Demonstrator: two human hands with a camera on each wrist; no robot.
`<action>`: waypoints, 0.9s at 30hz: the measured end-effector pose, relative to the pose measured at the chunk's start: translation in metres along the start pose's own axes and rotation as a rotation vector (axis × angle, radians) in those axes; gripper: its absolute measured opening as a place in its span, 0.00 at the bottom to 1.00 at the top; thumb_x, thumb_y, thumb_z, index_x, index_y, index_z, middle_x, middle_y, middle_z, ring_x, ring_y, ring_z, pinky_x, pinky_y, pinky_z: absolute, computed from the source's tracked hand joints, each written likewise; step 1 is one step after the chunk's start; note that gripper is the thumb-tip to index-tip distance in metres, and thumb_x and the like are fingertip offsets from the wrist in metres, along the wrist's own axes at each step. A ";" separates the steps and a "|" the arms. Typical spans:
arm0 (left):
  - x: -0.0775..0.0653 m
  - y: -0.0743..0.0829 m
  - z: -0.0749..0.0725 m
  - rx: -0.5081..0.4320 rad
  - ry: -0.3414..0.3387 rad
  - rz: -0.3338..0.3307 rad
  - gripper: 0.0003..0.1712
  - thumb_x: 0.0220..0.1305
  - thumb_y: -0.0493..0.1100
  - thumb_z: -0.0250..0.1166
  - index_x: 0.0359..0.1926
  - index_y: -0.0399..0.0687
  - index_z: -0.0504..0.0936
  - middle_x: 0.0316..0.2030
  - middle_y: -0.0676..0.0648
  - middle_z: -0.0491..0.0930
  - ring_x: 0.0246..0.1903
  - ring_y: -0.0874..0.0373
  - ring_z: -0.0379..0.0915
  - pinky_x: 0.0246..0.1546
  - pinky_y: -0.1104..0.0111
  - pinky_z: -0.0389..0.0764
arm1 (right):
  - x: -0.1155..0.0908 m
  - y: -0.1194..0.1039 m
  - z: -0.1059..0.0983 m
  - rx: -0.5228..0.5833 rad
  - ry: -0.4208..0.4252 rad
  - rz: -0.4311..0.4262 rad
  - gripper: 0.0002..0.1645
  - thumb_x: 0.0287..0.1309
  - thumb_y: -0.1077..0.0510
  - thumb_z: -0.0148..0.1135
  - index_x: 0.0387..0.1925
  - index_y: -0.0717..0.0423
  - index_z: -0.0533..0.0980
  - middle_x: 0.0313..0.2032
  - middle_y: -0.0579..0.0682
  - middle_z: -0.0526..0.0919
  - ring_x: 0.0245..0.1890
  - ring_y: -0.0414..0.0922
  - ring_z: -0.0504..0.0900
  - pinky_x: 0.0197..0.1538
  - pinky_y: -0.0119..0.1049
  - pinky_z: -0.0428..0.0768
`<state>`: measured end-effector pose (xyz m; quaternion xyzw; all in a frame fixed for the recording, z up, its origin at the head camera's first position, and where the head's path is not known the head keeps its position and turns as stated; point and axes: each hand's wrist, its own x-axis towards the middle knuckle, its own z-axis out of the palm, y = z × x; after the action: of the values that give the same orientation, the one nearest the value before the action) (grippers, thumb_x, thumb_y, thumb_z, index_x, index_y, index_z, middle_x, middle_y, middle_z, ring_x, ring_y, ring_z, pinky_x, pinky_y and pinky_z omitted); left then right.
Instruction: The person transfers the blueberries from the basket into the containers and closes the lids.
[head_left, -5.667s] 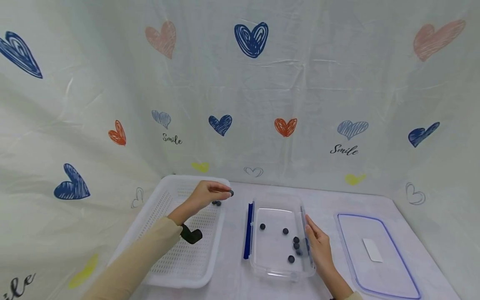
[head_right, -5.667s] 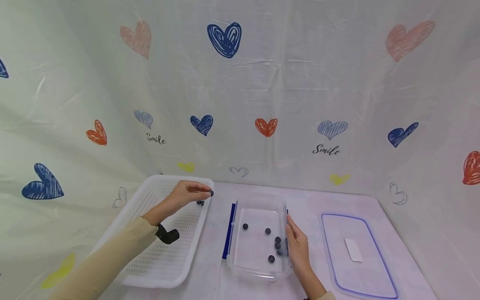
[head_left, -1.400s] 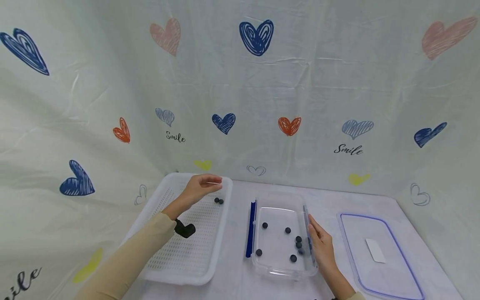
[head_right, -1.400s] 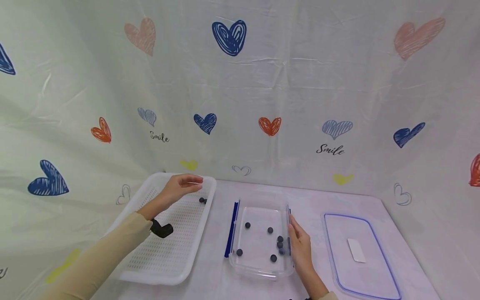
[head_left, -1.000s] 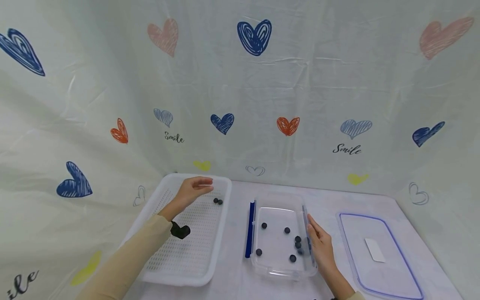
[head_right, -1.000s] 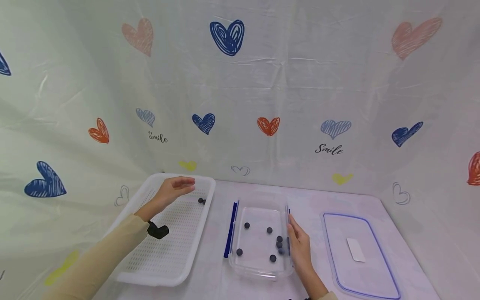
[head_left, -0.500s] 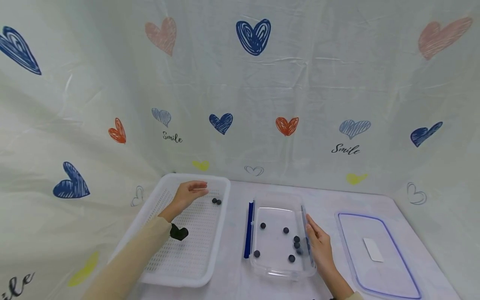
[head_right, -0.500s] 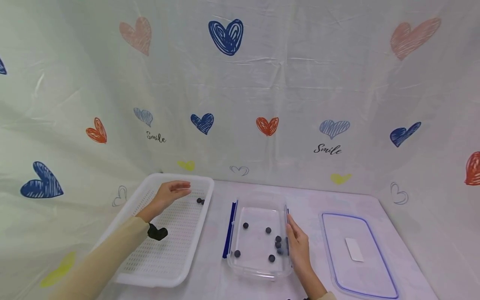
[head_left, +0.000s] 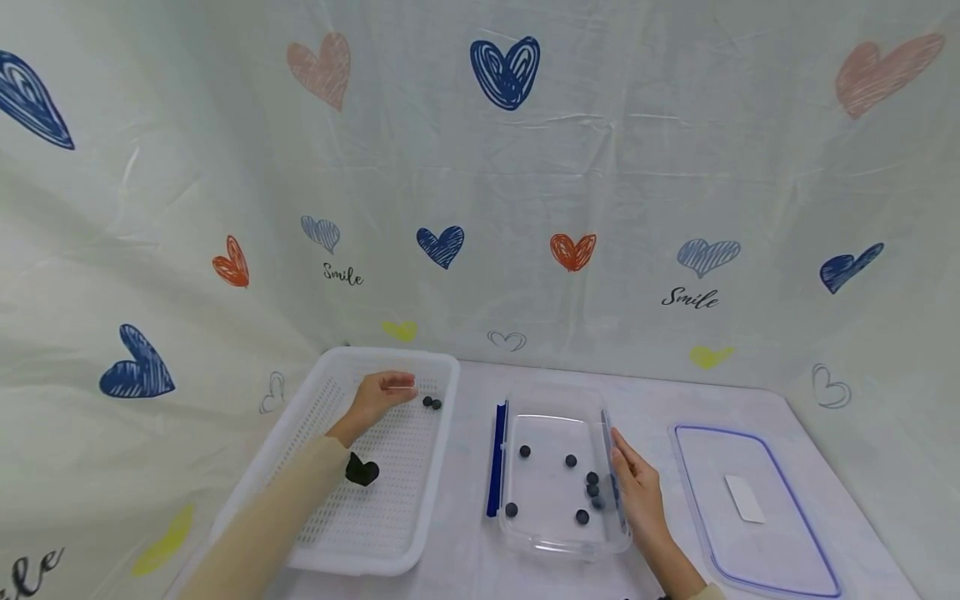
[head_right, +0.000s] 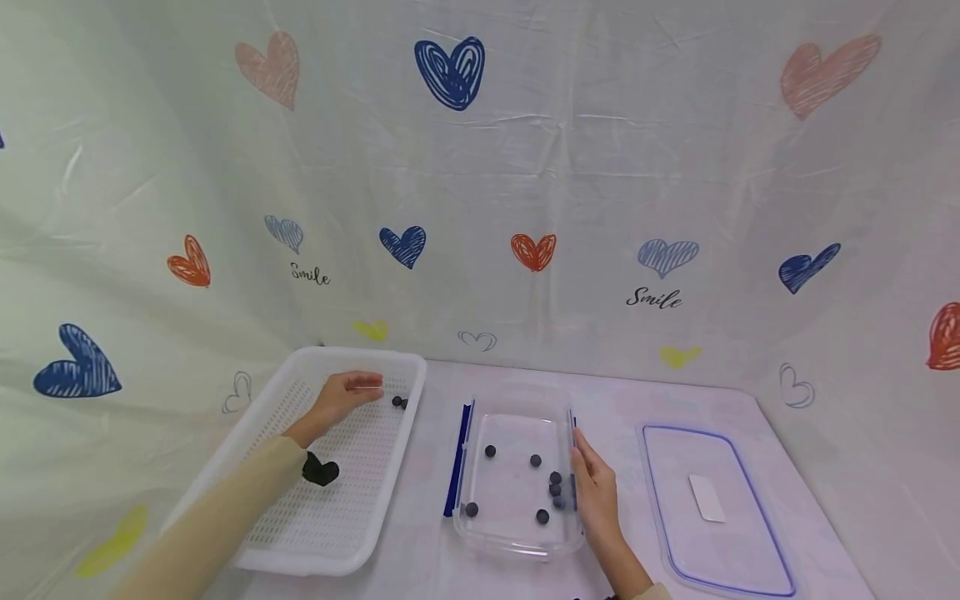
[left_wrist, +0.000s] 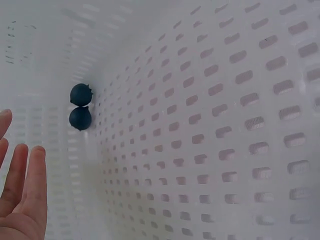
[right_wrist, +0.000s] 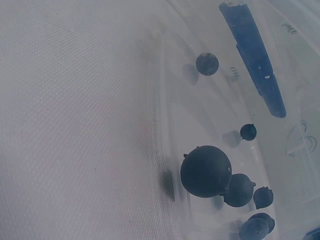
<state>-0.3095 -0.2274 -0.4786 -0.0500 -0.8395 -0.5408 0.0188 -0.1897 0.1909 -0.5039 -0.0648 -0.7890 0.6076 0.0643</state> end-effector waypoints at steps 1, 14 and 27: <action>0.000 -0.001 0.001 0.004 -0.001 -0.004 0.25 0.54 0.43 0.68 0.51 0.35 0.76 0.48 0.39 0.78 0.47 0.46 0.75 0.45 0.61 0.77 | 0.000 0.000 0.000 0.002 0.000 0.000 0.30 0.67 0.45 0.45 0.67 0.50 0.59 0.66 0.46 0.58 0.67 0.45 0.54 0.62 0.36 0.57; 0.004 -0.013 0.009 0.074 0.006 -0.017 0.21 0.54 0.39 0.68 0.49 0.35 0.79 0.46 0.39 0.79 0.44 0.46 0.77 0.43 0.61 0.78 | -0.001 0.001 -0.001 -0.029 0.015 -0.019 0.30 0.67 0.44 0.45 0.66 0.50 0.60 0.65 0.44 0.60 0.66 0.43 0.56 0.61 0.29 0.59; 0.003 -0.020 0.023 0.125 0.001 -0.015 0.19 0.53 0.37 0.68 0.48 0.36 0.79 0.45 0.39 0.79 0.44 0.47 0.77 0.45 0.61 0.77 | 0.000 0.001 -0.002 -0.031 0.008 -0.023 0.30 0.67 0.44 0.45 0.66 0.50 0.60 0.66 0.45 0.60 0.66 0.44 0.56 0.62 0.35 0.58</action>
<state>-0.3139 -0.2148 -0.5055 -0.0421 -0.8720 -0.4873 0.0185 -0.1889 0.1927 -0.5047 -0.0595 -0.7986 0.5944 0.0735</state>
